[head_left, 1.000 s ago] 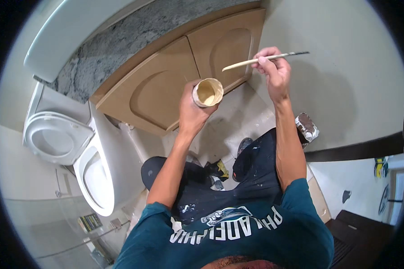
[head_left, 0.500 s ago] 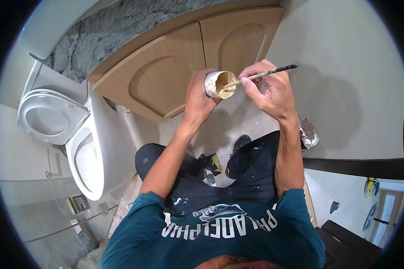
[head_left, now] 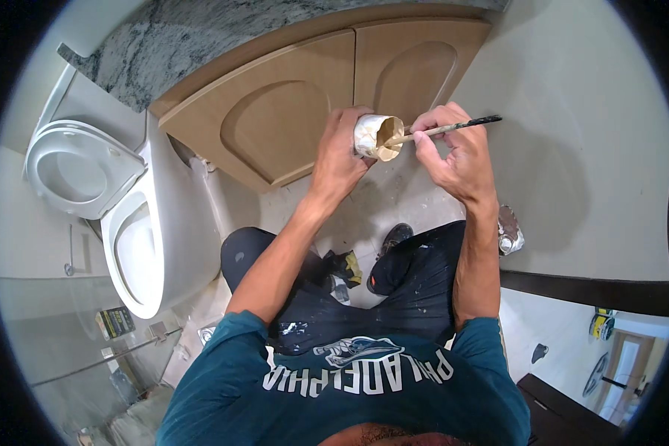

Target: The person paints the edge and corner of a bathroom cabinet using a small brush and paint from a cup.

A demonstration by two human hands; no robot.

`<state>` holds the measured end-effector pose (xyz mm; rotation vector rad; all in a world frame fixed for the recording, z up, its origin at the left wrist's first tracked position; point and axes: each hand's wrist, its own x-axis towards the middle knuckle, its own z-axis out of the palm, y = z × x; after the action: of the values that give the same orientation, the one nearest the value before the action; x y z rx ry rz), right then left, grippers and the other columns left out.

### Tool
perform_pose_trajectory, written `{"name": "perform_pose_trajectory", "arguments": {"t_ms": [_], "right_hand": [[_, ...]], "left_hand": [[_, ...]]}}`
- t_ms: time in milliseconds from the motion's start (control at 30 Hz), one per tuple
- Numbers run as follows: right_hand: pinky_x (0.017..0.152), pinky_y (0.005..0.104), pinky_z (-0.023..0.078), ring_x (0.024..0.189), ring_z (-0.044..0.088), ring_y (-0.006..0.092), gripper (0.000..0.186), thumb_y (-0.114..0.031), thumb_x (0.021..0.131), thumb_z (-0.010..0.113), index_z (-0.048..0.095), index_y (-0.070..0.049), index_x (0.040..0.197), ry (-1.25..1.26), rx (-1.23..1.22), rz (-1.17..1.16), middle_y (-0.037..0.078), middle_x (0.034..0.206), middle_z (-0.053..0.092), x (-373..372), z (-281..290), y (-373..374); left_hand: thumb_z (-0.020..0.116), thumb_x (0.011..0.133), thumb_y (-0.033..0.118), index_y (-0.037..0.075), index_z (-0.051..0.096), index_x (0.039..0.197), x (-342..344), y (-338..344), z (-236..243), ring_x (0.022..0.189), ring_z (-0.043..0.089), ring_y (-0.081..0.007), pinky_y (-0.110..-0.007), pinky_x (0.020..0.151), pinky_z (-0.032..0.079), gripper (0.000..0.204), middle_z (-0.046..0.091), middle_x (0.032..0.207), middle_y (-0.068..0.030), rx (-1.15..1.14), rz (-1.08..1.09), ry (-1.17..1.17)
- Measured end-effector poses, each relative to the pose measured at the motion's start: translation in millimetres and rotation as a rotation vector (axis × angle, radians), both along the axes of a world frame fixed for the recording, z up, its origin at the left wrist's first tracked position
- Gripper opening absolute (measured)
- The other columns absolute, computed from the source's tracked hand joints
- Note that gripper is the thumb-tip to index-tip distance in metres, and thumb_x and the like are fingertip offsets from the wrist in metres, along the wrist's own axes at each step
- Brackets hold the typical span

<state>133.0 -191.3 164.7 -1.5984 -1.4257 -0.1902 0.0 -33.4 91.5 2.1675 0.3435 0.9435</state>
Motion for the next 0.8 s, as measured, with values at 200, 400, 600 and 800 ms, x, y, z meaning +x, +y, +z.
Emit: {"name": "perform_pose_trajectory", "arguments": {"t_ms": [200, 400, 600, 800], "right_hand": [[0.062, 0.0368, 0.047, 0.073, 0.06, 0.025, 0.006, -0.005, 0.08, 0.072, 0.067, -0.004, 0.084, -0.059, -0.006, -0.01, 0.008, 0.078, 0.067, -1, 2, 2], [0.062, 0.036, 0.048, 0.072, 0.06, 0.025, 0.006, -0.007, 0.082, 0.073, 0.069, -0.004, 0.086, -0.021, -0.018, -0.04, 0.009, 0.077, 0.067, -2, -1, 6], [0.063, 0.0359, 0.051, 0.069, 0.063, 0.0247, 0.009, -0.009, 0.084, 0.076, 0.07, -0.003, 0.083, -0.039, -0.016, -0.143, 0.009, 0.077, 0.068, -3, -1, 8], [0.063, 0.0376, 0.051, 0.072, 0.065, 0.025, 0.011, -0.01, 0.084, 0.077, 0.07, -0.002, 0.083, -0.115, -0.028, -0.165, 0.009, 0.077, 0.068, -5, 0, 9]], "left_hand": [[0.087, 0.069, -0.001, 0.008, 0.059, 0.127, 1, 0, -1, 0.114, 0.062, -0.0401, -0.046, 0.094, 0.054, 0.065, 0.061, 0.124, -0.0168, -0.013, 0.009, 0.01], [0.085, 0.068, -0.003, 0.008, 0.059, 0.128, 0, 1, 3, 0.114, 0.062, -0.0411, -0.046, 0.094, 0.053, 0.066, 0.06, 0.123, -0.0175, -0.031, 0.007, 0.017], [0.083, 0.068, -0.006, 0.006, 0.058, 0.128, -1, 5, 1, 0.114, 0.061, -0.0413, -0.046, 0.095, 0.053, 0.065, 0.06, 0.123, -0.0176, -0.023, 0.009, 0.041], [0.083, 0.068, -0.006, 0.006, 0.058, 0.128, -1, 5, 1, 0.116, 0.061, -0.0413, -0.046, 0.095, 0.052, 0.067, 0.06, 0.124, -0.0183, -0.053, -0.006, 0.058]]}}
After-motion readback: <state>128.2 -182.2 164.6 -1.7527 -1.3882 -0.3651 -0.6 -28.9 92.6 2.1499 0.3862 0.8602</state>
